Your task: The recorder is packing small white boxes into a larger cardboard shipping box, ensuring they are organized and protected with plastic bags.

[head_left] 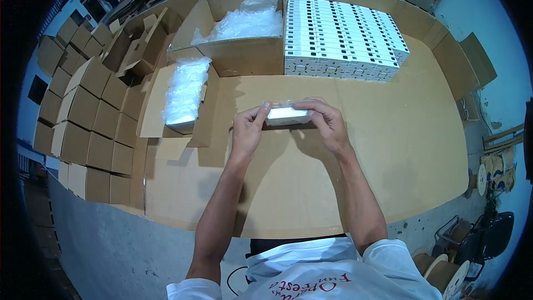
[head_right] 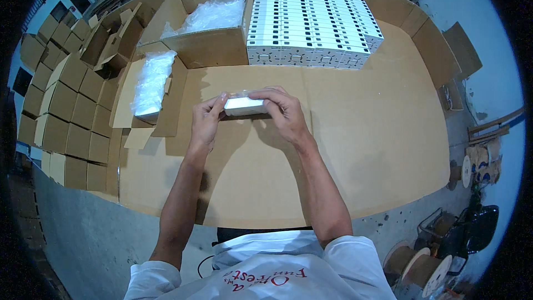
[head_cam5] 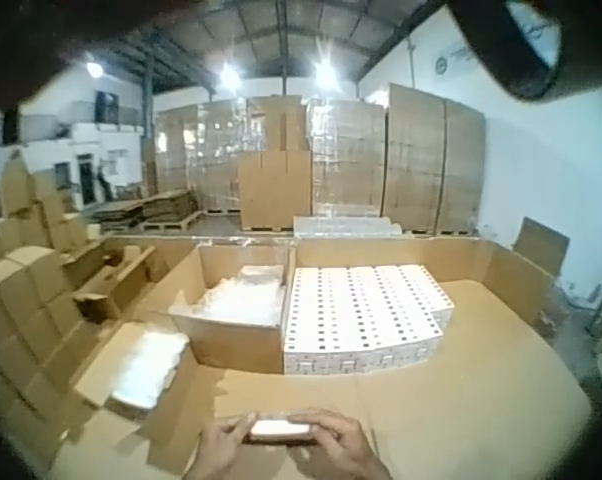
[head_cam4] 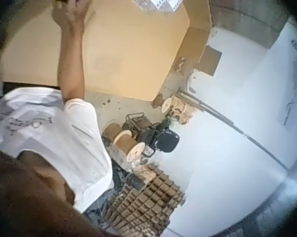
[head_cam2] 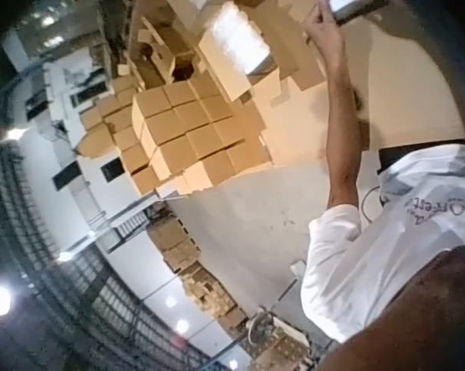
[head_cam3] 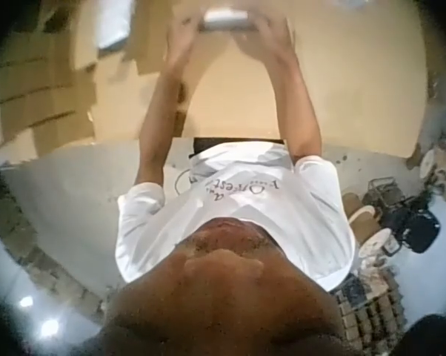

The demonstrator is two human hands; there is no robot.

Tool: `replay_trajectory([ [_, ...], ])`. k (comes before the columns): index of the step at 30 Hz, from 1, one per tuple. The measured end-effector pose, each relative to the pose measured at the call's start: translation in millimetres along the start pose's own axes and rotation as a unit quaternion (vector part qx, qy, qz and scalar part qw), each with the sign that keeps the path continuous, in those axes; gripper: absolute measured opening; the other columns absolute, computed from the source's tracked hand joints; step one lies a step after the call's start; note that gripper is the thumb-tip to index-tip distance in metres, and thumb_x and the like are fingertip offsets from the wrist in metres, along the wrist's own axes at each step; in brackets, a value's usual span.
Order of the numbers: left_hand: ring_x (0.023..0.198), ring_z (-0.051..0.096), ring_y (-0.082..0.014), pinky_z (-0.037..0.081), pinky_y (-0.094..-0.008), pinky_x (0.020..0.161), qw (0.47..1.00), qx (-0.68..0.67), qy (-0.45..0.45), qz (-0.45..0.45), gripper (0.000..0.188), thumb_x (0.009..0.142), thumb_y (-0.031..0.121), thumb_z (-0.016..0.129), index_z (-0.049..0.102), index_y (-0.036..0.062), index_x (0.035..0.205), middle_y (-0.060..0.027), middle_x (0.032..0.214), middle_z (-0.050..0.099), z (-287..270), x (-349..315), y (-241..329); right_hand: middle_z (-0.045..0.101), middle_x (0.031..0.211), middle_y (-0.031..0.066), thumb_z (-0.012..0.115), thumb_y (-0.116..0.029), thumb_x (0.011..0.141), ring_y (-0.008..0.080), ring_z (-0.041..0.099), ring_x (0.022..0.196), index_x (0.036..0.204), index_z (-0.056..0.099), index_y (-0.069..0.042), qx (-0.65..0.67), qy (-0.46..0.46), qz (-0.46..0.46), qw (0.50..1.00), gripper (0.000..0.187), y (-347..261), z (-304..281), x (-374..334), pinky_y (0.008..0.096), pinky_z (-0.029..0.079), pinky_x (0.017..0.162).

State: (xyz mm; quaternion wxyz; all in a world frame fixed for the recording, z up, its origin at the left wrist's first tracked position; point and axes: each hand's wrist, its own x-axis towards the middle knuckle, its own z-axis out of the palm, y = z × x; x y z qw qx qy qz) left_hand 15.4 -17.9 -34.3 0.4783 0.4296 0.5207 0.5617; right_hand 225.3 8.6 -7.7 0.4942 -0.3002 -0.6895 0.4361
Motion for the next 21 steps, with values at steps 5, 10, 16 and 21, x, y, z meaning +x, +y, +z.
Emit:
replay_trajectory([
  [5, 0.073, 0.055, -0.0048, 0.046, -0.0234, 0.066, 0.998, -0.059, -0.004, -0.026, 0.034, 0.1, 0.03, 0.062, 0.076, -0.0011, 0.102, 0.0022, 0.077, 0.065, 6, -4, 10, 0.069, 0.107, 0.0105, 0.07, 0.003, 0.08, 0.0225, 0.062, 0.105, 0.107, 0.073, -0.001, -0.103, -0.019, 0.004, 0.995, 0.028, -8, 0, -2, 0.0344, 0.049, 0.093],
  [10, 0.094, 0.066, -0.0136, 0.052, -0.0287, 0.089, 0.994, -0.014, 0.027, 0.102, 0.042, 0.1, 0.019, 0.062, 0.056, -0.0038, 0.134, -0.0104, 0.117, 0.067, 19, -9, 20, 0.069, 0.103, 0.0081, 0.076, -0.001, 0.078, 0.0188, 0.062, 0.096, 0.104, 0.074, -0.004, -0.14, -0.012, 0.019, 0.99, 0.027, -5, -3, -3, 0.0313, 0.052, 0.081],
  [16, 0.076, 0.062, -0.0086, 0.052, -0.0248, 0.069, 0.985, 0.085, -0.117, 0.091, 0.04, 0.09, 0.016, 0.075, 0.062, -0.0024, 0.122, -0.0031, 0.091, 0.068, 6, -16, 7, 0.066, 0.087, 0.0078, 0.079, -0.006, 0.079, 0.0161, 0.062, 0.078, 0.104, 0.075, -0.005, -0.151, -0.012, 0.086, 0.985, 0.026, -11, -10, -2, 0.0286, 0.051, 0.066],
  [21, 0.072, 0.06, -0.0078, 0.05, -0.0258, 0.064, 0.974, 0.159, -0.142, 0.078, 0.033, 0.085, 0.018, 0.08, 0.068, 0.0002, 0.11, -0.0041, 0.083, 0.067, -15, -20, 10, 0.069, 0.083, 0.0101, 0.078, -0.007, 0.082, 0.0176, 0.063, 0.068, 0.1, 0.072, 0.0, -0.15, -0.064, 0.09, 0.983, 0.021, -25, 2, -9, 0.0301, 0.052, 0.063],
])
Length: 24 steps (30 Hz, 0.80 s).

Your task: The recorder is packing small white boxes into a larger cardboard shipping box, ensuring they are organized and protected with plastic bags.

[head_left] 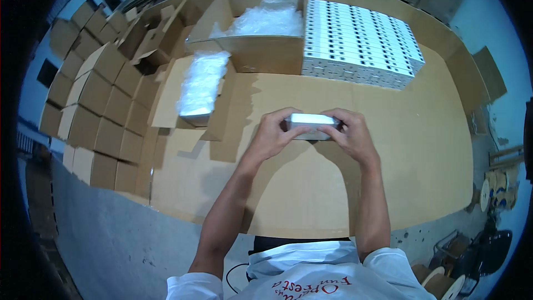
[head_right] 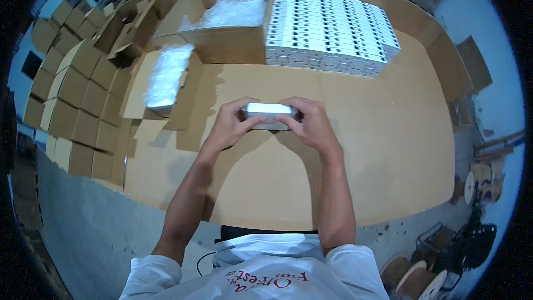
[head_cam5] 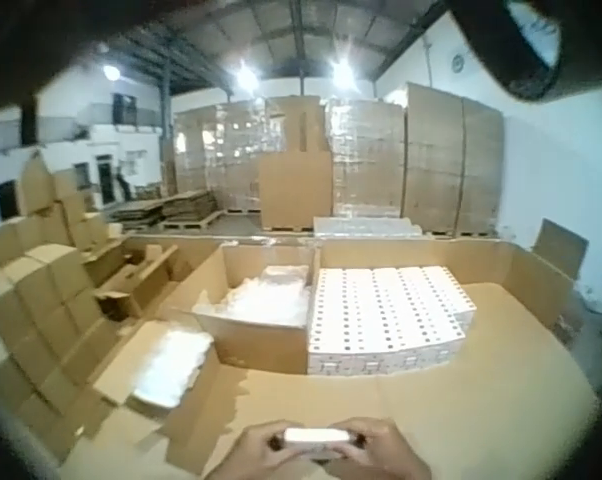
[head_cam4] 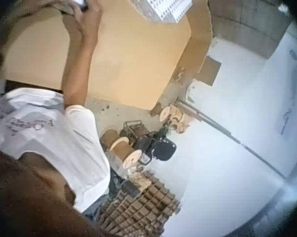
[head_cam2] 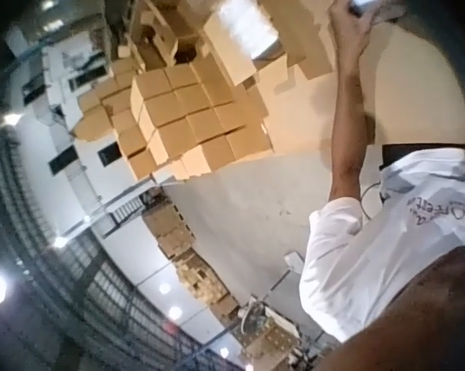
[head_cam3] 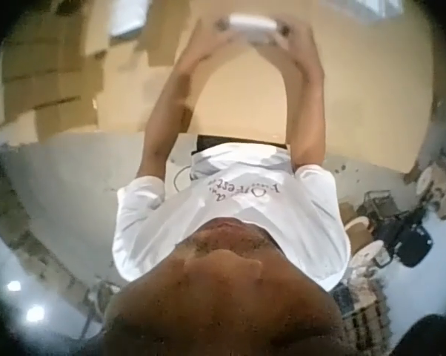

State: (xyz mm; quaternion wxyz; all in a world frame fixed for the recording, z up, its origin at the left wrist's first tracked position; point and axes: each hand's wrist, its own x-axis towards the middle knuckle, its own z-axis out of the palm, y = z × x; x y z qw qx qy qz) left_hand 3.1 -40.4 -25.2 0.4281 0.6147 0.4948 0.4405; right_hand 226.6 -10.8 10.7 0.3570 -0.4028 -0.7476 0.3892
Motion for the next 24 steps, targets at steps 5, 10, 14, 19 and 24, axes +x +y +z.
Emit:
replay_trajectory([
  [5, 0.074, 0.06, -0.0105, 0.05, -0.0281, 0.066, 1.0, -0.016, -0.022, 0.009, 0.043, 0.079, 0.019, 0.084, 0.066, -0.0027, 0.112, -0.0058, 0.084, 0.068, -12, -14, 2, 0.07, 0.081, 0.0084, 0.076, -0.005, 0.083, 0.0142, 0.063, 0.067, 0.1, 0.071, 0.001, -0.094, 0.017, -0.027, 0.995, 0.019, -21, 9, -15, 0.0295, 0.052, 0.063],
  [10, 0.082, 0.062, -0.0143, 0.053, -0.0308, 0.074, 0.999, 0.0, -0.03, 0.027, 0.064, 0.068, 0.019, 0.091, 0.06, -0.0002, 0.121, -0.0063, 0.093, 0.067, -41, -22, -20, 0.069, 0.082, 0.0063, 0.073, -0.003, 0.085, 0.0097, 0.061, 0.067, 0.101, 0.07, 0.003, -0.071, 0.074, 0.009, 0.995, 0.017, -54, 32, -15, 0.0253, 0.051, 0.062],
  [14, 0.093, 0.062, -0.0166, 0.053, -0.0352, 0.08, 0.995, 0.031, -0.076, -0.06, 0.057, 0.073, 0.018, 0.087, 0.059, 0.0046, 0.121, -0.0091, 0.108, 0.066, -51, -30, -49, 0.069, 0.086, 0.008, 0.068, 0.0, 0.09, 0.009, 0.062, 0.071, 0.105, 0.065, 0.004, 0.048, 0.066, -0.015, 0.997, 0.015, -86, 90, 11, 0.0223, 0.051, 0.063],
  [19, 0.102, 0.063, -0.0235, 0.051, -0.0392, 0.089, 0.991, 0.025, -0.004, 0.133, 0.041, 0.079, 0.014, 0.076, 0.059, 0.0027, 0.115, -0.0115, 0.11, 0.065, -64, -43, -66, 0.068, 0.093, 0.0105, 0.063, -0.001, 0.095, 0.0108, 0.066, 0.075, 0.109, 0.058, 0.005, 0.258, 0.004, -0.037, 0.965, 0.016, -115, 190, 51, 0.0233, 0.054, 0.066],
  [24, 0.091, 0.057, -0.0149, 0.049, -0.0292, 0.082, 0.981, -0.093, 0.006, 0.17, 0.052, 0.082, 0.022, 0.08, 0.056, 0.0001, 0.123, -0.0069, 0.103, 0.058, -53, -45, -124, 0.067, 0.101, 0.0154, 0.056, -0.001, 0.099, 0.0154, 0.069, 0.083, 0.118, 0.051, 0.008, 0.32, -0.086, -0.05, 0.942, 0.022, -120, 265, 70, 0.0286, 0.06, 0.072],
])
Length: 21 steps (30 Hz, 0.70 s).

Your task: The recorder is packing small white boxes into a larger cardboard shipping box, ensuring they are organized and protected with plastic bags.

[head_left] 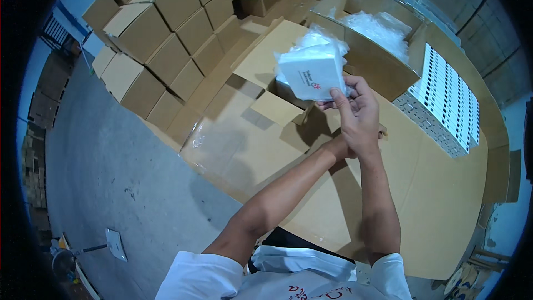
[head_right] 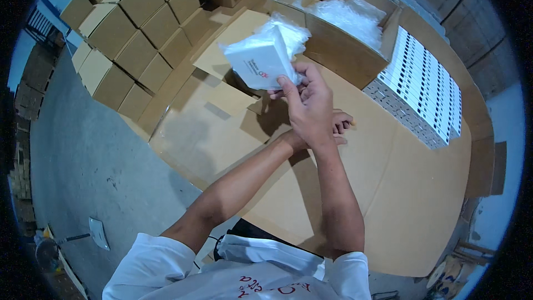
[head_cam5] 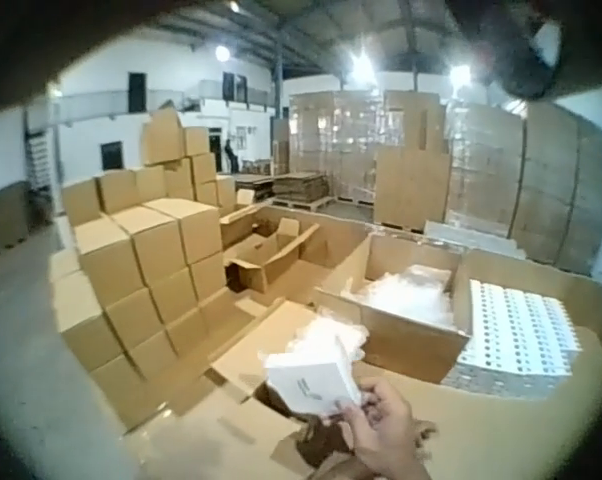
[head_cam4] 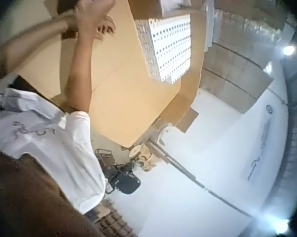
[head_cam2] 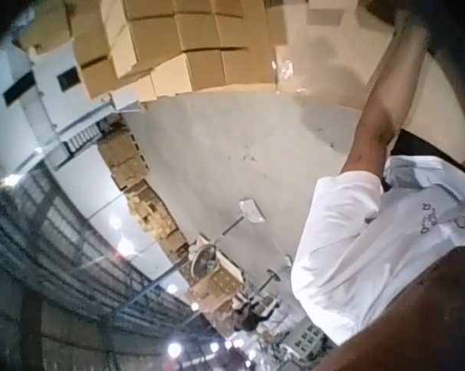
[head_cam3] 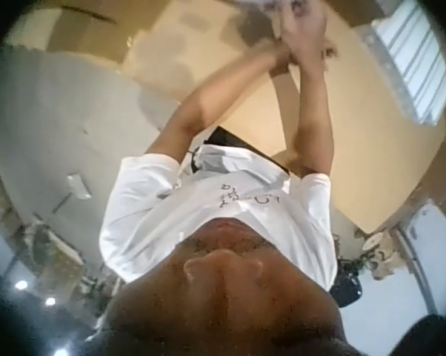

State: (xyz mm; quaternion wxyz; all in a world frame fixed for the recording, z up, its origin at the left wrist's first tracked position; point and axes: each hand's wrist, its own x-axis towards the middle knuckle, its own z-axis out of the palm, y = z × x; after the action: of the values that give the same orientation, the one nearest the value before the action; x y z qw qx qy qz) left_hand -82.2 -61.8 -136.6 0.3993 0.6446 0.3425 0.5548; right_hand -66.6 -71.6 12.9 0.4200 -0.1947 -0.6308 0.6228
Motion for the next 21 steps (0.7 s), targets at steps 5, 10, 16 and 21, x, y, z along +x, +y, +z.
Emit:
replay_trajectory([
  [5, 0.088, 0.059, -0.0182, 0.051, -0.0313, 0.079, 0.999, 0.041, 0.001, -0.018, 0.051, 0.079, 0.02, 0.08, 0.059, -0.0011, 0.12, -0.0088, 0.102, 0.06, -2, -1, 3, 0.07, 0.09, 0.0159, 0.065, -0.005, 0.094, 0.0178, 0.071, 0.082, 0.111, 0.057, 0.004, -0.157, -0.025, -0.014, 0.987, 0.021, 14, 6, 5, 0.0325, 0.057, 0.067],
  [10, 0.088, 0.06, -0.0194, 0.051, -0.0324, 0.079, 0.999, 0.045, 0.006, -0.027, 0.048, 0.078, 0.017, 0.079, 0.061, -0.0018, 0.117, -0.0098, 0.1, 0.061, -10, -1, 13, 0.069, 0.081, 0.0146, 0.066, -0.005, 0.093, 0.0198, 0.07, 0.076, 0.109, 0.058, 0.003, -0.338, -0.067, -0.058, 0.937, 0.02, -4, 17, 11, 0.0326, 0.057, 0.069],
  [16, 0.088, 0.06, -0.0198, 0.051, -0.0327, 0.08, 0.997, 0.065, 0.0, -0.038, 0.046, 0.078, 0.017, 0.079, 0.061, -0.0021, 0.116, -0.0102, 0.099, 0.062, -14, -1, 19, 0.065, 0.085, 0.0268, 0.068, -0.004, 0.088, 0.0427, 0.065, 0.079, 0.106, 0.057, 0.004, -0.475, -0.118, -0.063, 0.87, 0.022, -32, 37, 17, 0.0459, 0.05, 0.071],
  [21, 0.088, 0.061, -0.0201, 0.051, -0.0329, 0.08, 0.995, 0.082, -0.009, -0.048, 0.045, 0.077, 0.016, 0.079, 0.062, -0.0024, 0.115, -0.0105, 0.099, 0.062, -17, -18, 30, 0.063, 0.087, 0.028, 0.066, -0.002, 0.087, 0.0476, 0.06, 0.084, 0.097, 0.055, 0.005, -0.505, -0.137, -0.064, 0.85, 0.017, -32, 40, 23, 0.0513, 0.046, 0.073],
])
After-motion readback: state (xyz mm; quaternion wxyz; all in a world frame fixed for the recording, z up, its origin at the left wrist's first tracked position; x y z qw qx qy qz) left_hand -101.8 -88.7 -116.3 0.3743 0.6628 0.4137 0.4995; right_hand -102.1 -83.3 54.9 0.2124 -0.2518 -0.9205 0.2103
